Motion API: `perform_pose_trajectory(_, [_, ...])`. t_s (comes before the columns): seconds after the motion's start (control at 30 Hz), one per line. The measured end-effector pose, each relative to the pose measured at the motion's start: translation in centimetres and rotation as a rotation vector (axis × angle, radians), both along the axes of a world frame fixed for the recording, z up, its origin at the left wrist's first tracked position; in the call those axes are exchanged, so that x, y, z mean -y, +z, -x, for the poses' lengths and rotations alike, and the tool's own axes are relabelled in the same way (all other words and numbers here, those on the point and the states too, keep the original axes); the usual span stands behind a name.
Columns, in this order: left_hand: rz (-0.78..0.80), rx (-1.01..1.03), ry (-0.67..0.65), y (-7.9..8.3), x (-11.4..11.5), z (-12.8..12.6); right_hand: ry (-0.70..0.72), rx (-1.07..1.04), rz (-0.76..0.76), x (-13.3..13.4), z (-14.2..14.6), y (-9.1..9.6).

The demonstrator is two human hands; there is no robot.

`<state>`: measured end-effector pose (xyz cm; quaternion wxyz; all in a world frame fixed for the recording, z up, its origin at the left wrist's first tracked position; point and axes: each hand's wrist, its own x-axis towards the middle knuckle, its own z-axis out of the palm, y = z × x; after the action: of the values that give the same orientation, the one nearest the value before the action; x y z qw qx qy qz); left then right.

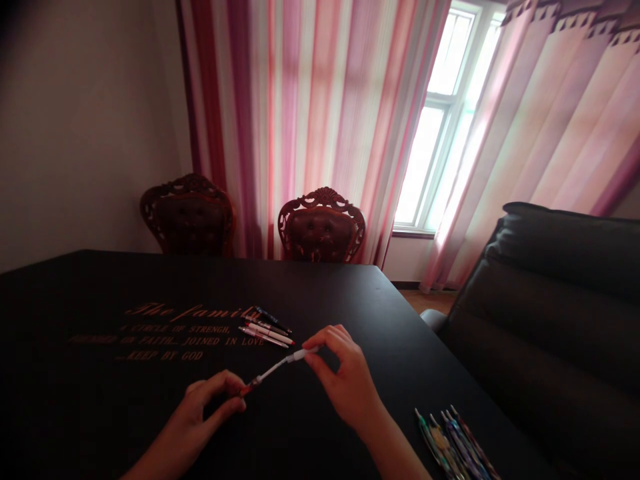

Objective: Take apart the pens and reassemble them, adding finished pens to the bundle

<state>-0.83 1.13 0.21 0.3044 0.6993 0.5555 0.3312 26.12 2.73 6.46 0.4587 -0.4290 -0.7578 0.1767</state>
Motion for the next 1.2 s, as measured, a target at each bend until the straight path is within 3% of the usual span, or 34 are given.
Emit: perform_pose_trajectory(1.2, [-0.003, -0.044, -0.056, 0.4, 0.4, -0.2, 0.078, 0.036, -0.062, 0.6, 0.8, 0.2])
